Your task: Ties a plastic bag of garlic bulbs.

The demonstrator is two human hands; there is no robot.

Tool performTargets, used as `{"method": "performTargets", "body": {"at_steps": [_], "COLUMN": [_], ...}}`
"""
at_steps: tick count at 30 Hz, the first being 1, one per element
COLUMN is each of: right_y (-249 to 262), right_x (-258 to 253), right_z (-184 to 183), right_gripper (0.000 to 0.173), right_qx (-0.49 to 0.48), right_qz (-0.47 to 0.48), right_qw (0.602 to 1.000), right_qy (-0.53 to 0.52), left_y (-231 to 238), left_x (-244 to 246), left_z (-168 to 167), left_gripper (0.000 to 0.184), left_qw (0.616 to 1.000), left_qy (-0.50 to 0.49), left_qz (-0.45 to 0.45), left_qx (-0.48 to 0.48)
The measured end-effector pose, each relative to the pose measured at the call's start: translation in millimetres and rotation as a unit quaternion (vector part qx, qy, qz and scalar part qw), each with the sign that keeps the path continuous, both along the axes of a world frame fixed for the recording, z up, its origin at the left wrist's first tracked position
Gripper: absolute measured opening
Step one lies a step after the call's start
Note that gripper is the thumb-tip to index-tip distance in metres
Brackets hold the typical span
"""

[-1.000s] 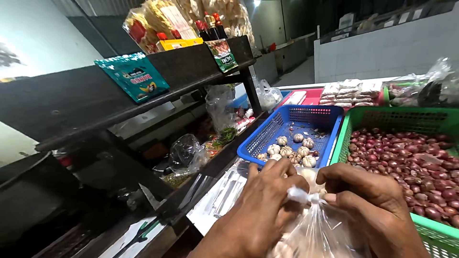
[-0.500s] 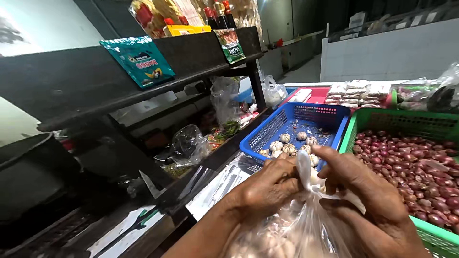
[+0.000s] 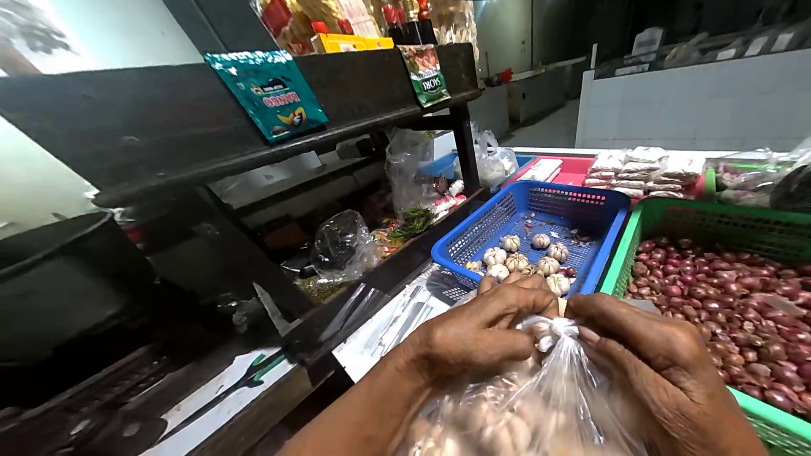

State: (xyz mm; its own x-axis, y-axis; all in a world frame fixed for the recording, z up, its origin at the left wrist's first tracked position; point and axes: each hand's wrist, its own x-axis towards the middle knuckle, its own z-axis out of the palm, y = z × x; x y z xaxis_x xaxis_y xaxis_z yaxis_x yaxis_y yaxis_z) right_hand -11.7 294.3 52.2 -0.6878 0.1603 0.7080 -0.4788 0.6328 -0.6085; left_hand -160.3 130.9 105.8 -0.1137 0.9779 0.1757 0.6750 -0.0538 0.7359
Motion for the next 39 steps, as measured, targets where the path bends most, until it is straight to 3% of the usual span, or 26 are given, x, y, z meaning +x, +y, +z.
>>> {"method": "performTargets", "body": {"at_steps": [8, 11, 16, 21, 30, 32, 39], "right_y": [2.0, 1.8, 0.6, 1.6, 3.7, 3.7, 2.9], "right_x": [-0.4, 0.3, -0.6, -1.0, -1.6, -1.4, 0.7], "right_z": [-2.0, -2.6, -1.8, -1.7, -2.2, -2.6, -0.2], "right_gripper": [0.022, 0.021, 0.02, 0.022, 0.022, 0.022, 0.023], "right_qx": [-0.038, -0.056, -0.059, -0.064, -0.063, -0.064, -0.068], "right_qz": [-0.001, -0.006, -0.012, -0.003, 0.003, -0.001, -0.003], "right_qw": [0.999, 0.998, 0.998, 0.998, 0.998, 0.998, 0.998], "right_qy": [0.009, 0.008, 0.004, -0.001, -0.005, -0.006, -0.014], "left_y": [-1.2, -0.8, -2.8, -2.8, -7.2, -9.2, -8.1], "left_x": [22.7, 19.8, 2.7, 8.6, 24.5, 27.3, 24.7], "left_z": [-1.4, -6.7, -6.8, -5.8, -10.2, -9.7, -9.2], "left_gripper": [0.014, 0.017, 0.023, 0.022, 0.022, 0.032, 0.016], "left_qw": [0.966, 0.97, 0.991, 0.975, 0.939, 0.932, 0.921], "left_qy": [0.248, 0.224, 0.129, 0.223, 0.295, 0.304, 0.332], "left_qz": [0.076, 0.084, 0.011, -0.002, 0.132, 0.158, 0.103], "left_qx": [-0.003, 0.033, 0.043, 0.026, 0.115, 0.119, 0.177]}}
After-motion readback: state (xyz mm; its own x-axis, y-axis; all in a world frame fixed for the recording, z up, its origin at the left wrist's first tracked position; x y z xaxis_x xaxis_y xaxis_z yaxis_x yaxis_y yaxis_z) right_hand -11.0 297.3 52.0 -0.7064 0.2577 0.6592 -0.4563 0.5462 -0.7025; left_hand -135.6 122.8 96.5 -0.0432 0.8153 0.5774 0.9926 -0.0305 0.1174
